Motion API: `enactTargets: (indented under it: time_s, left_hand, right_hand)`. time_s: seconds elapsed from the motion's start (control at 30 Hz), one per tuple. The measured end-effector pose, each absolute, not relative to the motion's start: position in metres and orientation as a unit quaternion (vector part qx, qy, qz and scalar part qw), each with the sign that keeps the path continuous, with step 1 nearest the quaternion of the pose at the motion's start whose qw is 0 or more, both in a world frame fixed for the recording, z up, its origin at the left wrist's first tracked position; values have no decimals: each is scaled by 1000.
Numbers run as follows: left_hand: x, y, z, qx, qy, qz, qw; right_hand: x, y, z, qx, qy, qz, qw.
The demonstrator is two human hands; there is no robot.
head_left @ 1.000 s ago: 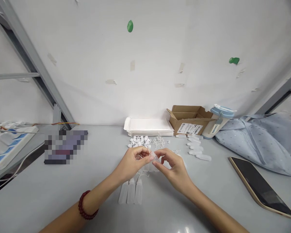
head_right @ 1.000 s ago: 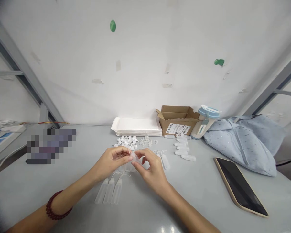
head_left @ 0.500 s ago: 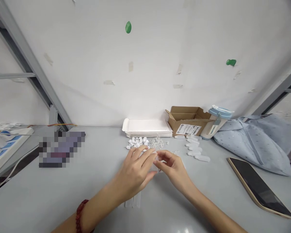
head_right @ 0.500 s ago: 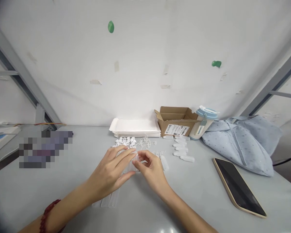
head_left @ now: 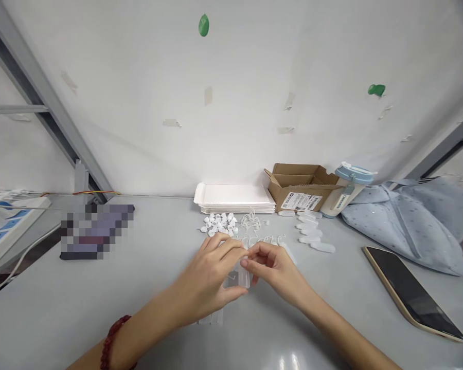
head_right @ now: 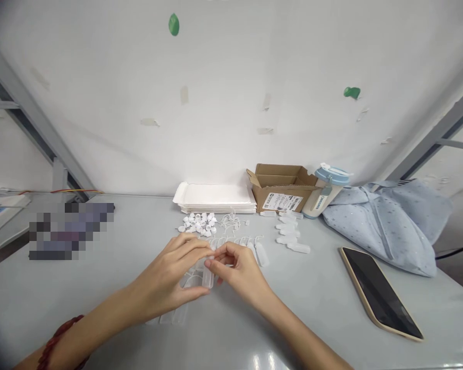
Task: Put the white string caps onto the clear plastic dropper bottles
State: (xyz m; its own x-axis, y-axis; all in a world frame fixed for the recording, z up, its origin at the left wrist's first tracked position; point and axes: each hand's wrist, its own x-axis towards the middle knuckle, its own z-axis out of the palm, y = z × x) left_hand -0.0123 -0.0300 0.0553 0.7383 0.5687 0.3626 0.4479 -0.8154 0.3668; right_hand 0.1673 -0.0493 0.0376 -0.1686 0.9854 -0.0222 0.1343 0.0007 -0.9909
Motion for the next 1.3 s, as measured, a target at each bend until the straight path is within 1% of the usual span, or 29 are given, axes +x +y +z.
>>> enactTargets:
  time_s: [0.1,0.2,0.3,0.4,0.7,0.93,1.3]
  left_hand:
    - [-18,-38,54,924,276,219,147]
    - [-23,-50,43,928,284,197,141]
    - [-27,-61,28,924,305,189,130]
    - [-29,-69,17,923,309,190,128]
    - [-32,-72,13,930,289,189,129]
    - [-33,-67,19,930,306,168,118]
    - [-35,-64,29,923,318,145,158]
  right_hand:
    - [172,-49,38,-469,-566,563,378]
    - [175,-51,35,-451,-575,617,292]
    - [174,-55,30,-449,-605,627,198]
    - [172,-57,27,-446,-612,634,156]
    - [173,-55,27,-454,-611,639,115]
    - [171,-54,21,-465,-599,641,117]
    - [168,-54,27,-464,-598,641,129]
